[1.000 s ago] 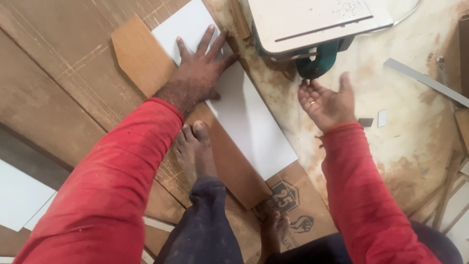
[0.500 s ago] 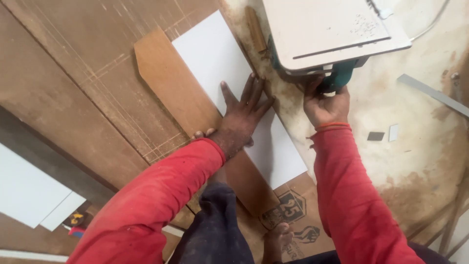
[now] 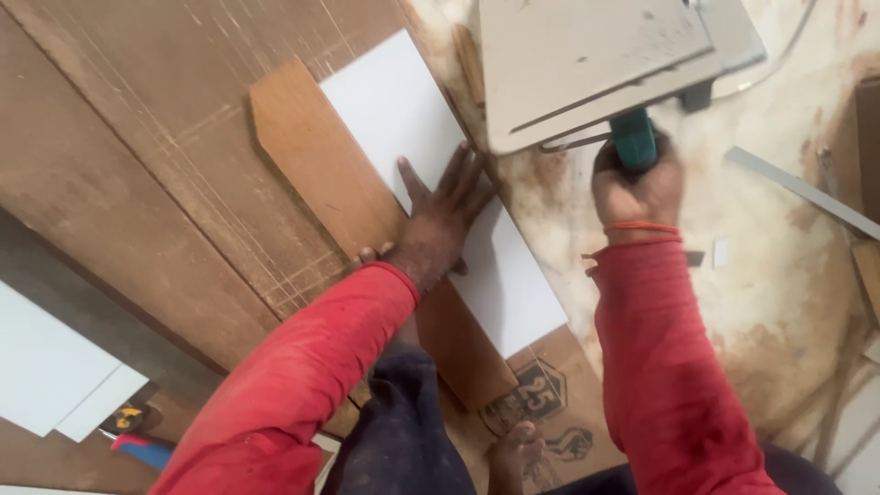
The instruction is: Cutting plastic or wooden strips using a circular saw on a workshop floor.
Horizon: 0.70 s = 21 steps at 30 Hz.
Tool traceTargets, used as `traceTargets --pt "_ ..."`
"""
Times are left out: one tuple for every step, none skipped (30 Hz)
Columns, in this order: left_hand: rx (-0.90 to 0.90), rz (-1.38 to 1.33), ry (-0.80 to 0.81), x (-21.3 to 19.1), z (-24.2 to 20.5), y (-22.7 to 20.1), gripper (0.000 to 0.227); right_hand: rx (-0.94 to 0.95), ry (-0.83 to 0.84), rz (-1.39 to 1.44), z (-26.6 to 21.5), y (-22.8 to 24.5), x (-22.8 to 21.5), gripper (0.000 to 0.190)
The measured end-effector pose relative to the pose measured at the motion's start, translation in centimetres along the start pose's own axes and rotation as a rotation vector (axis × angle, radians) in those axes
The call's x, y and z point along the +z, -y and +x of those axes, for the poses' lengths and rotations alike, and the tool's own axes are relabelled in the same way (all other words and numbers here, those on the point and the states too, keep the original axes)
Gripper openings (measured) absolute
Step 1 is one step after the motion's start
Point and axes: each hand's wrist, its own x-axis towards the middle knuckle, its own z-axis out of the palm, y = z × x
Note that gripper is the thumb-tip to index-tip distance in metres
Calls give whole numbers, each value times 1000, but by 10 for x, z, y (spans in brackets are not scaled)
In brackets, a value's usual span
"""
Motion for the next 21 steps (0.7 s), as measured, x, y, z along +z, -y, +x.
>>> traceTargets --pt "9 -4 3 -2 -3 -1 141 -6 -8 -2 -38 3 21 10" --pt "11 -22 0 -6 -3 0 143 -109 95 -125 -74 7 45 11" --pt "13 -40 -2 -11 -4 0 146 -210 199 -247 -110 10 69 15" --pt "15 -40 -3 -8 -6 1 146 -212 198 -247 -140 14 84 15" --pt "16 -62 -16 -6 -9 3 146 -204 283 -390 -171 18 99 8" --pt "20 -81 -33 -4 -11 4 147 -202 368 -532 -201 22 115 15" --pt "25 -79 -38 -5 -9 3 147 -209 368 -532 -216 28 106 15" --pt "26 -78 -50 -6 -7 2 147 -216 374 -793 -229 34 98 23" --pt "26 -77 -62 -6 -6 2 147 -220 376 -1054 -243 39 90 31" --pt "25 -80 -62 -7 -7 1 147 -219 376 -1057 -251 45 71 31" --pt "18 -87 -33 -8 -8 1 145 -213 295 -1165 -259 51 53 36" --pt "14 -91 -9 -10 -7 1 143 -212 212 -1269 -267 59 35 40" --pt "15 -91 -15 -10 -4 0 143 -218 213 -1271 -270 62 25 40" --pt "7 -123 -16 -9 -2 2 134 -186 189 -1221 -273 64 14 39" --pt "-2 -155 -18 -8 0 3 124 -153 165 -1171 -276 66 3 38" --pt "-5 -151 -17 -7 2 4 124 -151 167 -1167 -272 70 -7 38" --pt "-26 -320 -144 -6 3 4 105 -131 198 -1091 -268 73 -17 37" --pt "-48 -488 -273 -4 5 6 85 -112 228 -1016 -265 76 -27 37" --pt "-51 -485 -272 1 11 6 85 -110 230 -1012 -263 73 -32 37" --pt "-5 -838 -355 7 18 6 63 -77 299 -831 -260 73 -35 36" --pt "43 -1191 -437 13 24 6 46 -42 365 -650 -258 72 -39 36"
